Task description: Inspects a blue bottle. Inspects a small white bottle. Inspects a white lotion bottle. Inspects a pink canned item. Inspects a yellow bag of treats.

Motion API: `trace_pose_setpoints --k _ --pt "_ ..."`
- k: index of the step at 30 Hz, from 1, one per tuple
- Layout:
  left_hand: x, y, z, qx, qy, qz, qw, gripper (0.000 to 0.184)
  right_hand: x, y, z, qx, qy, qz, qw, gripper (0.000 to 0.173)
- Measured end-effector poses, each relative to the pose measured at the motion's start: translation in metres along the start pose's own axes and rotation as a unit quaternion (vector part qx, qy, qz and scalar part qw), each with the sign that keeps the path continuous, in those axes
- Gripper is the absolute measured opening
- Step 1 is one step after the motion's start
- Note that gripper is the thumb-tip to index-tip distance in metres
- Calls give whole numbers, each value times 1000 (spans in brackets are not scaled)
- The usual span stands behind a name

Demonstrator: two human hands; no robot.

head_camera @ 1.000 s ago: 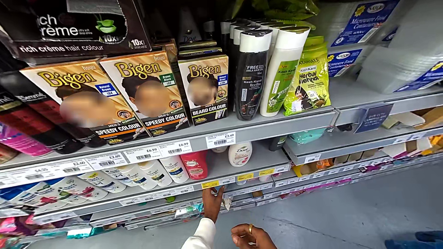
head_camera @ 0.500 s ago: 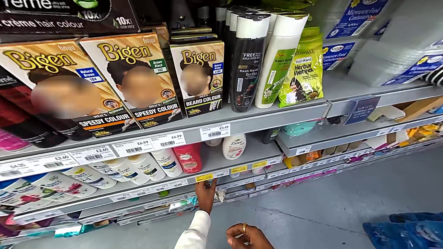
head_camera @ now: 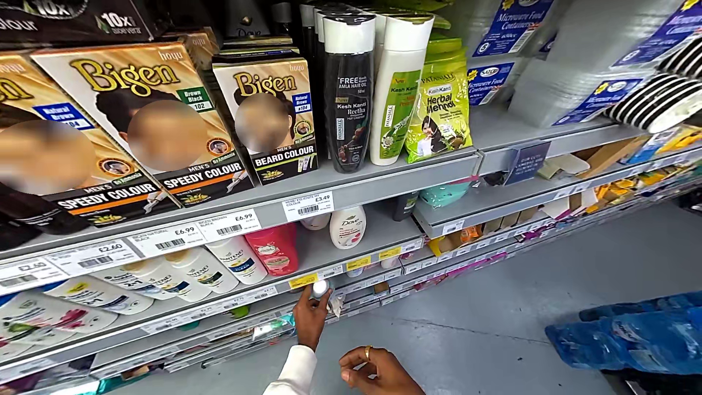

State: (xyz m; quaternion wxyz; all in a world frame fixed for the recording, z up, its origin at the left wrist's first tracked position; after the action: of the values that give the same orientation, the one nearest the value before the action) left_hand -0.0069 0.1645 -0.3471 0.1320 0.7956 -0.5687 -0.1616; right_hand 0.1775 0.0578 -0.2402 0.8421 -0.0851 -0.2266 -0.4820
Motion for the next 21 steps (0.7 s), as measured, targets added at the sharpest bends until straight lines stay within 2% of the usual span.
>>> trace_pose_setpoints --k 3,8,10,12,14,17,21 --pt "16 4 -1 -14 -8 28 999 63 -2 11 -2 -22 -14 -21 999 28" --pt "48 16 -13 -18 -33 74 997 61 -7 36 -10 -54 3 -97 994 26" --pt "56 25 -31 -10 -47 102 994 59 -11 43 -8 -48 48 -131 989 25" --pt "61 39 -57 5 -51 123 991 59 -16 46 -6 -19 128 -148 980 30" --pt "60 56 -87 44 -59 130 989 59 -22 49 -3 30 196 -131 971 40" --pt "53 82 -131 118 -67 124 983 58 -27 42 0 55 215 -61 973 55" --pt "41 104 -175 187 -53 90 977 49 -20 25 20 -67 195 9 979 54"
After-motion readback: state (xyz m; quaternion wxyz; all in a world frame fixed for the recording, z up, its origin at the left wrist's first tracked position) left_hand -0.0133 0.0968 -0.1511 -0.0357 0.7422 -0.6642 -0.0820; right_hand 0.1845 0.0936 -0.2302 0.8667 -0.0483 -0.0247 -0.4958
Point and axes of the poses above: each hand's wrist, its own x-axis away from the middle knuckle, its own y-axis out of the back of the hand, z = x × y, the point moved 6 cm from there along -x, towards the middle knuckle, and after that the axes turned 6 degrees about -y, right-handed, at the moved point
